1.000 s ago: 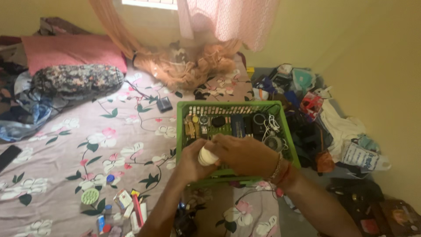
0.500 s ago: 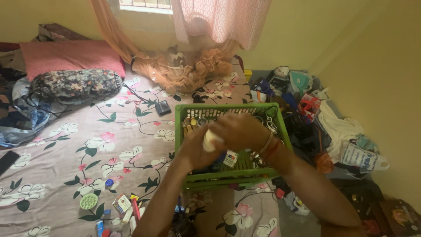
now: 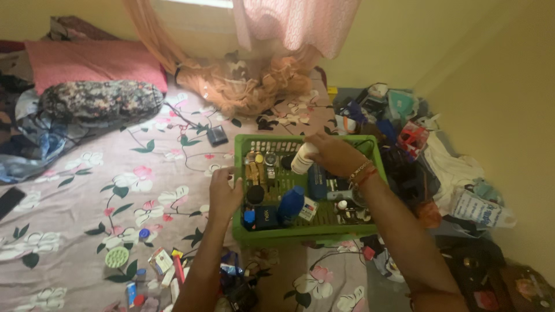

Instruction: The person organizes various small items from a bed into a green plastic basket. They pick up bottles, tubes, a green silicone mat, and other miscellaneous objects one by one and place them into the basket.

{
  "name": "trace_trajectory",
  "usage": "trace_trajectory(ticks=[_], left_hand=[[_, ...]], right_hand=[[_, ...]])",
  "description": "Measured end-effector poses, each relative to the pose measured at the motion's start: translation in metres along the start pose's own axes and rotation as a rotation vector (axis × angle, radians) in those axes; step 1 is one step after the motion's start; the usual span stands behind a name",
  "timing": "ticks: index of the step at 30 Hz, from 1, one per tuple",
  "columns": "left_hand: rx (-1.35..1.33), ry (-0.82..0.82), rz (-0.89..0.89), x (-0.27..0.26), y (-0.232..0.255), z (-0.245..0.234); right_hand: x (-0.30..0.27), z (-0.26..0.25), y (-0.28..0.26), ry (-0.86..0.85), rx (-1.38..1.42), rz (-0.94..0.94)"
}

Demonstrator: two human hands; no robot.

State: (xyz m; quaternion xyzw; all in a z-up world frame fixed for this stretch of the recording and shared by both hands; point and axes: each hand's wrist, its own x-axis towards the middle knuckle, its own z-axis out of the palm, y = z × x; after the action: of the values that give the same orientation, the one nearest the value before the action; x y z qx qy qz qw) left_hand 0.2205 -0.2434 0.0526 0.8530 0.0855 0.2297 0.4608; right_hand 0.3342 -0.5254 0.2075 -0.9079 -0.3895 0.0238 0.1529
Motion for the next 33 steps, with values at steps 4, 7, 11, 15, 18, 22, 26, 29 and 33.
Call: trace_trajectory(ticks=[4, 7, 11, 15, 18, 22, 26, 29, 33], left_hand=[[-0.045, -0.05, -0.069, -0.005, -0.023, 0.008], [-0.02, -0.075, -0.069, -0.006, -0.033, 0.012], [-0.057, -0.093, -0.077, -0.008, -0.039, 0.013], [-0.056, -0.106, -0.075, -0.01, -0.041, 0.014], [-0.076, -0.113, -0.08, -0.008, -0.042, 0.014], [-0.082, -0.116, -0.058, -0.008, -0.042, 0.013], [-0.097, -0.116, -0.064, -0.006, -0.042, 0.014], [-0.076, -0.119, -0.084, -0.006, -0.039, 0.013], [-0.098, -0.134, -0.101, -0.006, -0.036, 0.012]], right_hand=[[0.01, 0.025, 0.012, -0.178, 0.06, 0.106], [0.015, 0.04, 0.021, -0.258, 0.061, 0.098], [0.017, 0.064, 0.033, -0.32, 0.135, 0.012], [0.014, 0.081, 0.038, -0.331, 0.269, -0.062], [0.023, 0.08, 0.035, -0.316, 0.243, -0.114], [0.034, 0.058, 0.024, -0.265, 0.148, -0.089], [0.047, 0.048, 0.008, -0.364, 0.018, 0.021], [0.062, 0.066, 0.002, -0.54, 0.049, 0.156], [0.074, 0.09, 0.015, -0.595, 0.062, 0.117]])
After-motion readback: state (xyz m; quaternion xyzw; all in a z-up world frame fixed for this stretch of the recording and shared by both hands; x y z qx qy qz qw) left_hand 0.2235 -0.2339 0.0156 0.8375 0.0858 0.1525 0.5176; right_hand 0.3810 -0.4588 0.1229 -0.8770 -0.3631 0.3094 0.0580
